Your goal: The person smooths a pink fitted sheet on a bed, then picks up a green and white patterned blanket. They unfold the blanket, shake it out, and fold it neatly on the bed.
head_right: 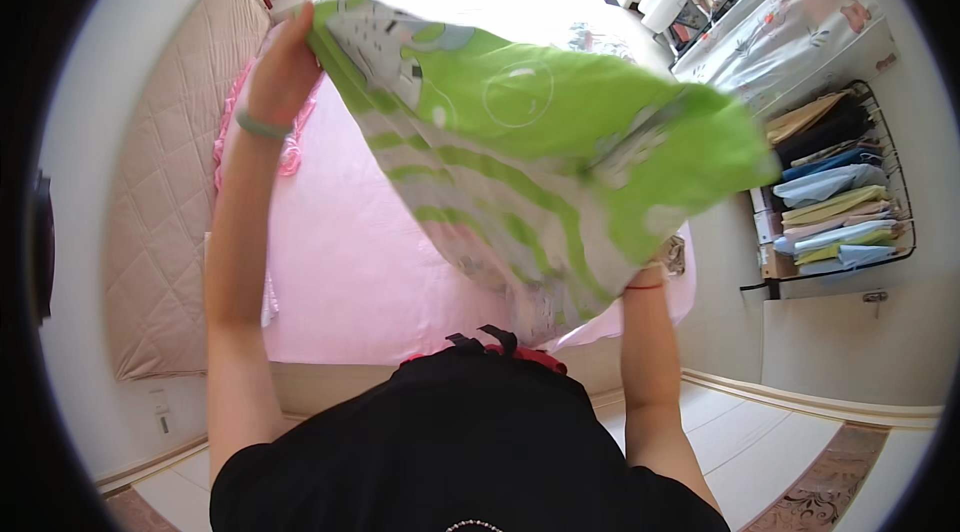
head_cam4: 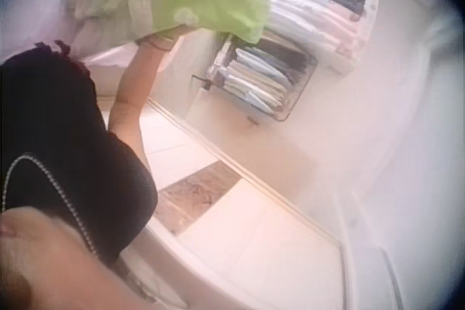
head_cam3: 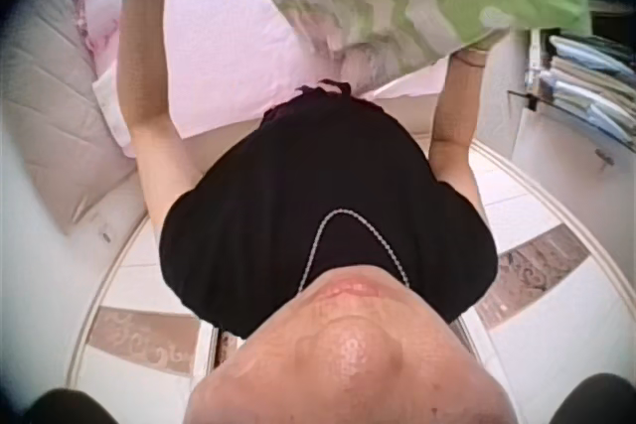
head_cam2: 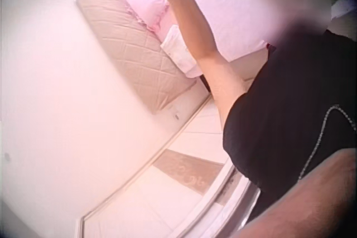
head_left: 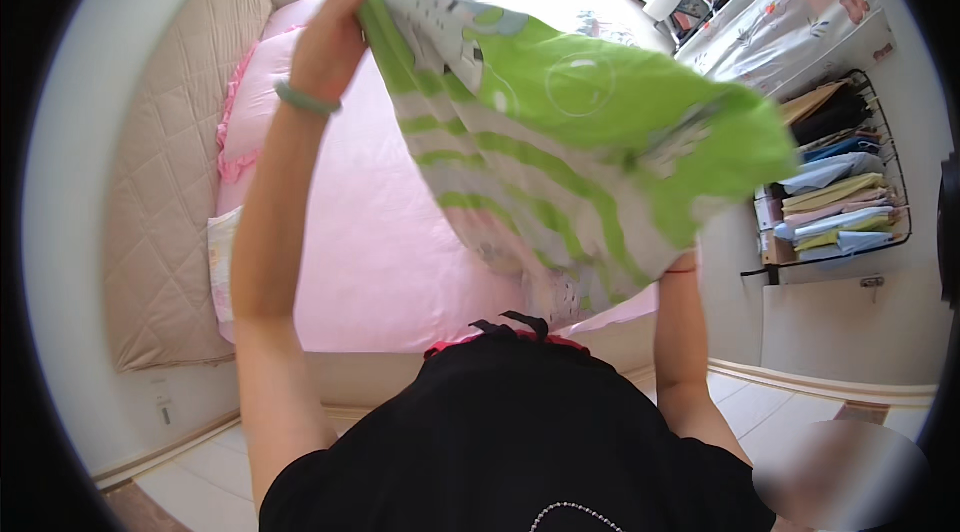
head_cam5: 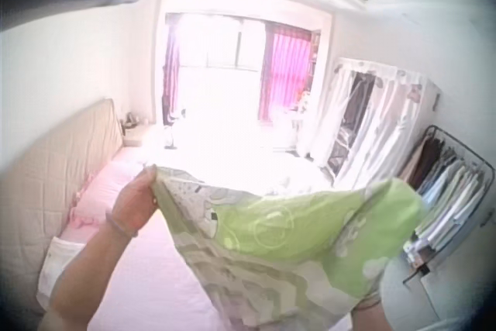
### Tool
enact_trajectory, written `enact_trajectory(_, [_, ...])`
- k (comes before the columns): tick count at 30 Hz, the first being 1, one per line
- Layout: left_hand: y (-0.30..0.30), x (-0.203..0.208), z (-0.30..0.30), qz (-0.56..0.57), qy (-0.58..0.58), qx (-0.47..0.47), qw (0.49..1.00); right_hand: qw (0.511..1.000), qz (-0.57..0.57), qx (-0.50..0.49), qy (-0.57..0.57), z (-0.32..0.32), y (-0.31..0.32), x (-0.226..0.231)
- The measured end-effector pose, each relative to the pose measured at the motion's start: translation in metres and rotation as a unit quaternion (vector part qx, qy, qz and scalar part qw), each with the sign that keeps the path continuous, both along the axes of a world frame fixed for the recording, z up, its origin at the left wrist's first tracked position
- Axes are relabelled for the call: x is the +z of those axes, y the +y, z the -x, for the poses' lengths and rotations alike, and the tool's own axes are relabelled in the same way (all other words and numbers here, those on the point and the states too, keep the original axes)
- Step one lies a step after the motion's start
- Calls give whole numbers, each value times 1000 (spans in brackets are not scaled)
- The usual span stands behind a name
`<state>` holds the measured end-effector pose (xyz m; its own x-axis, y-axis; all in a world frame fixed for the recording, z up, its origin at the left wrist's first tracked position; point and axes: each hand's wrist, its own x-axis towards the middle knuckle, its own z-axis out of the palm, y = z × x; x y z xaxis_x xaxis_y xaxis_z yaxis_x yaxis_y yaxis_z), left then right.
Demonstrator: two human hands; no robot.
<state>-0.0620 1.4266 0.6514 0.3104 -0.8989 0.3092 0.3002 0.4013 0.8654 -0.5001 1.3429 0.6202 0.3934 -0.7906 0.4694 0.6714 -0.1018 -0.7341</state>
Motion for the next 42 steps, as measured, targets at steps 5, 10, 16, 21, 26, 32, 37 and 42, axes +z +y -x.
enact_trajectory(5, [-36, 79, -41, -114, -260, 220, 933, 994, -25, 63, 85, -21, 14, -78])
enact_trajectory(10, [-37, 109, -133, -119, -358, 368, 850, 985, -98, 140, 19, 6, -53, -116])
enact_trajectory(16, [-13, 171, -141, -146, -368, 365, 843, 957, 124, -126, 229, 9, -104, -50])
enact_trajectory(21, [29, 203, -183, -99, -378, 258, 884, 904, 292, -206, 237, -12, -91, 44])
enact_trajectory(26, [44, 73, -116, -200, -322, 268, 886, 984, -70, -11, 165, -10, -27, 28])
enact_trajectory(32, [53, 133, -143, -164, -206, 137, 955, 983, -110, 134, 55, -28, -87, 104])
enact_trajectory(37, [58, 75, -145, -213, -280, 324, 878, 946, 15, -27, 323, -7, -133, 77])
enact_trajectory(42, [61, 103, -203, -207, -225, 289, 907, 970, -19, 6, 243, -14, -183, 99])
